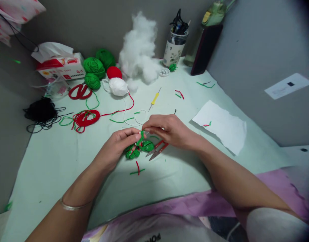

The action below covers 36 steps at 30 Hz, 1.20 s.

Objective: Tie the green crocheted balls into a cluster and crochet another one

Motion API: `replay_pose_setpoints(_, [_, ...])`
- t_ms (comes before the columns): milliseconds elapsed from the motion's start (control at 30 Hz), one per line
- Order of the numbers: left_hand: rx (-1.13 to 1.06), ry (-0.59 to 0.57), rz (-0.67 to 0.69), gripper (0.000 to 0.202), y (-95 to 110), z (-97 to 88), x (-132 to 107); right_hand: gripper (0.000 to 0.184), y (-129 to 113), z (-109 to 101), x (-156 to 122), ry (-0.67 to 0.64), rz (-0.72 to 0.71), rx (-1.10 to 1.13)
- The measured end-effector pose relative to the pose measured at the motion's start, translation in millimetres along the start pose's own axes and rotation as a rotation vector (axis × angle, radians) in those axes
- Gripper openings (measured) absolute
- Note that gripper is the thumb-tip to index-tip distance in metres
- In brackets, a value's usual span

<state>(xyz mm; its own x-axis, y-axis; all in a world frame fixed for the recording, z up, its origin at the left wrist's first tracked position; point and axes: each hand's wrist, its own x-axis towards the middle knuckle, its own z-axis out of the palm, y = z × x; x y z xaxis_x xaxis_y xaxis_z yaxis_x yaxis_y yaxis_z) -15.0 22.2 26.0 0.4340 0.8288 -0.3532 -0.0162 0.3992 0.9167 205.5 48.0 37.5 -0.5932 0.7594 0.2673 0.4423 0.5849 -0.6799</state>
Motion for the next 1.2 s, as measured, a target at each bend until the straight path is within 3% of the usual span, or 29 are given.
replay_pose_setpoints(100, [-0.001, -0.008, 0.002, 0.025, 0.6, -0.2, 0.2, 0.025, 1.1, 4.1, 1.8, 0.127, -0.002, -0.168])
replay_pose_setpoints(200, [0.005, 0.013, 0.014, 0.026, 1.8, -1.4, 0.1, 0.025, 2.3, 4.6, 3.8, 0.153, 0.060, -0.226])
replay_pose_setpoints(300, [-0.025, 0.026, 0.022, 0.026, 2.9, -2.5, -0.4, 0.014, 2.2, -8.1, 1.1, 0.188, 0.146, -0.158])
replay_pose_setpoints(367, [-0.072, 0.047, 0.031, 0.025, 3.3, -2.6, -0.4, 0.017, -1.7, -22.2, -4.0, 0.177, 0.184, -0.179])
replay_pose_setpoints(467, [-0.154, 0.090, 0.046, 0.022, 3.1, -2.3, 0.3, 0.015, -14.4, -36.9, -13.6, -0.139, 0.153, -0.285])
replay_pose_setpoints(567, [-0.188, 0.116, 0.057, 0.021, 2.7, -2.7, 1.2, 0.017, -27.4, -32.3, -22.3, -0.451, 0.107, -0.370])
replay_pose_setpoints(700, [-0.197, 0.122, 0.063, 0.020, 2.0, -4.3, 0.8, 0.018, -29.4, -20.5, -34.2, -0.538, 0.078, -0.359])
replay_pose_setpoints(800, [-0.215, 0.134, 0.073, 0.019, 2.1, -5.0, -0.4, 0.020, -23.1, -31.9, -40.8, -0.561, 0.120, -0.289])
replay_pose_setpoints(867, [-0.220, 0.141, 0.085, 0.018, 2.7, -4.8, -0.8, 0.019, -20.1, -45.8, -41.2, -0.501, 0.185, -0.180])
replay_pose_setpoints(967, [-0.214, 0.144, 0.095, 0.019, 3.5, -3.2, 0.0, 0.016, -19.8, -58.5, -35.5, -0.276, 0.311, 0.084])
replay_pose_setpoints(1067, [-0.201, 0.146, 0.106, 0.019, 3.7, -1.2, 1.4, 0.030, -20.7, -51.6, -25.6, -0.130, 0.311, 0.310])
replay_pose_setpoints(1200, [-0.163, 0.136, 0.125, 0.017, 2.9, -0.5, 0.8, 0.041, -19.8, -30.9, -11.1, -0.134, 0.245, 0.269])
